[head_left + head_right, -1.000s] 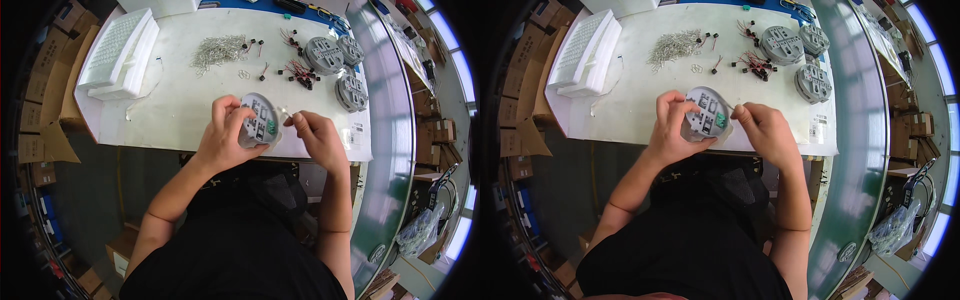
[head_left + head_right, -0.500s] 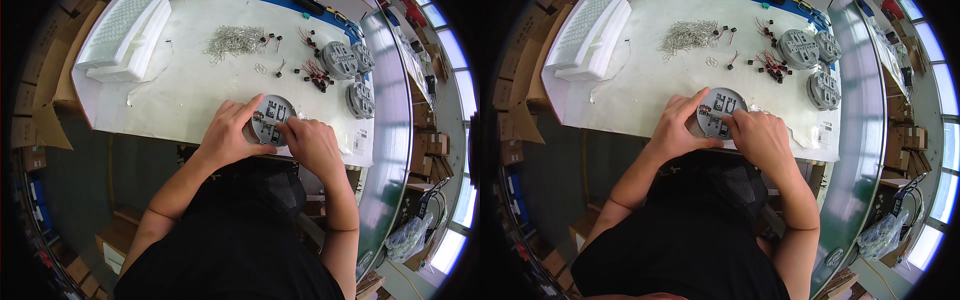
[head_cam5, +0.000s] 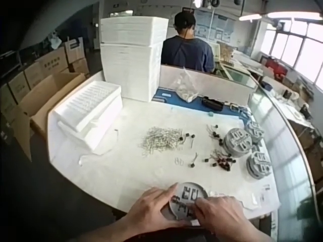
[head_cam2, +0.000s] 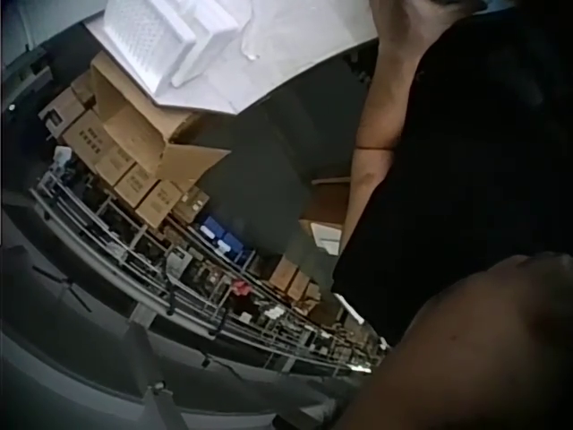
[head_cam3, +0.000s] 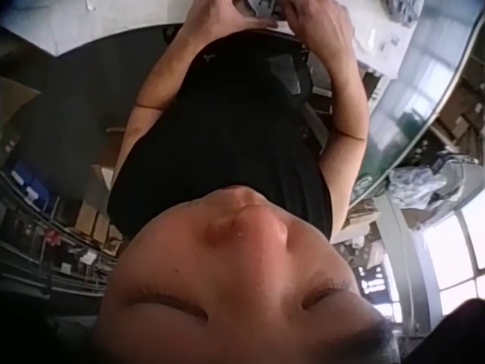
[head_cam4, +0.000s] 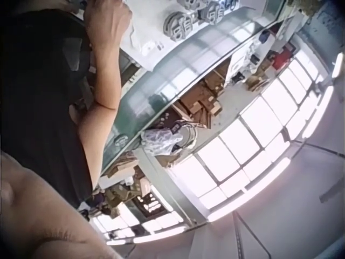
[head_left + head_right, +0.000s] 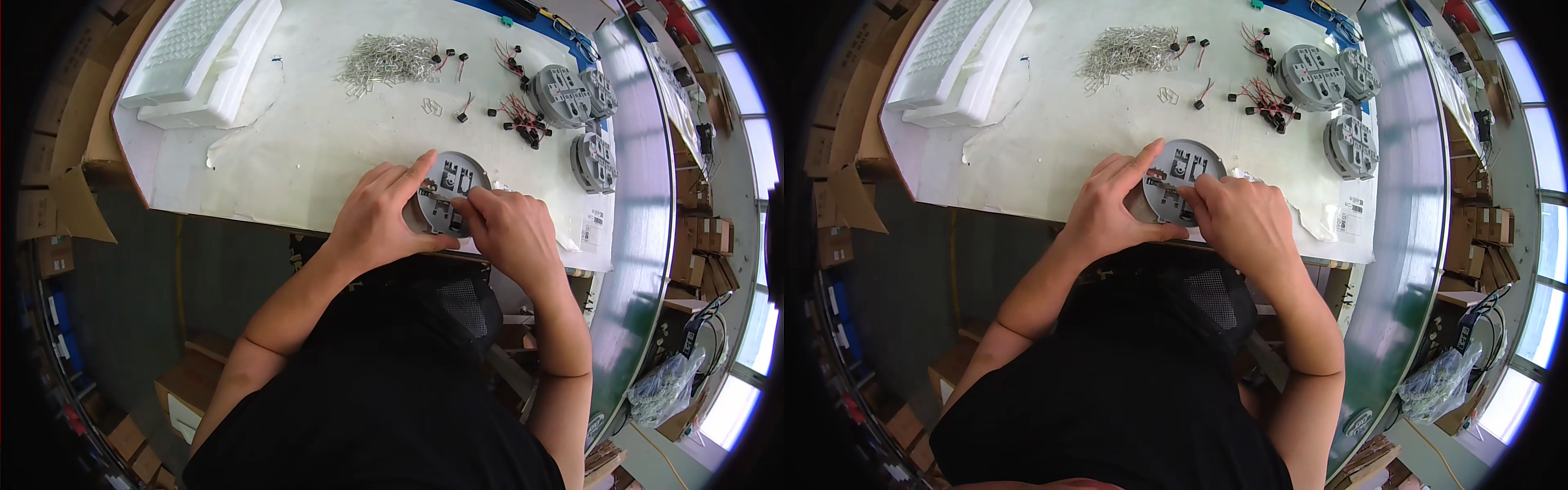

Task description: Manually inserting and securing small electronic components and wires into a circular grey housing unit at a workbench.

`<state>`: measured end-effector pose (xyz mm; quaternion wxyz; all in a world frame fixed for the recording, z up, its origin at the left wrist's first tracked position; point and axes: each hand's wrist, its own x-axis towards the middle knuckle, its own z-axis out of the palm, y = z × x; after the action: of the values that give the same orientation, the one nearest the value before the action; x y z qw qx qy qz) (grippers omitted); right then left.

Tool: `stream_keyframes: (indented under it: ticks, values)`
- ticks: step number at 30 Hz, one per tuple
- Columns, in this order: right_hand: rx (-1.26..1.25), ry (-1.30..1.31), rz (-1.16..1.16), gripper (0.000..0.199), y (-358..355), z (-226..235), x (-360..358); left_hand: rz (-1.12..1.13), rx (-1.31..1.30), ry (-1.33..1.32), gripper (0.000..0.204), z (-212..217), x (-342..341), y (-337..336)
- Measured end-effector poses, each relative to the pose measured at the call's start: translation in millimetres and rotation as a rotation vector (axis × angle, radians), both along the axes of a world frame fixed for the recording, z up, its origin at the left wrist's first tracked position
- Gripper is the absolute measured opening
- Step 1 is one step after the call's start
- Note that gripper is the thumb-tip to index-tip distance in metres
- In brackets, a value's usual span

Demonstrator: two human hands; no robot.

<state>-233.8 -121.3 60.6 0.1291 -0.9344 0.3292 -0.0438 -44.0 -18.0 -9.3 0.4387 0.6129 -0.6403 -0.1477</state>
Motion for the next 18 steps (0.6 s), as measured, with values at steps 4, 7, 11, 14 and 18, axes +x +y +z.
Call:
stream_keyframes:
  ticks: [4,7,11,14,18]
  values:
    - [0.025,0.008,0.009,0.037,-2.3,2.2,2.2,-0.014,0.005,-0.009,0.112,0.8,-0.4,0.5]
    - [0.004,0.051,0.068,0.036,-5.0,7.8,6.5,-0.010,-0.036,0.002,0.115,0.6,-1.7,-1.1]
    - [0.046,0.053,0.074,0.035,-11.7,5.3,6.9,0.004,-0.013,-0.005,0.114,0.8,-0.5,-1.8]
    - [0.095,0.014,0.057,0.036,-12.0,-2.6,2.0,0.009,0.017,0.006,0.114,-0.1,1.1,1.8]
    - [0.125,-0.007,0.045,0.036,-12.7,-4.5,-0.9,0.003,0.009,0.031,0.114,-0.9,-0.5,-0.8]
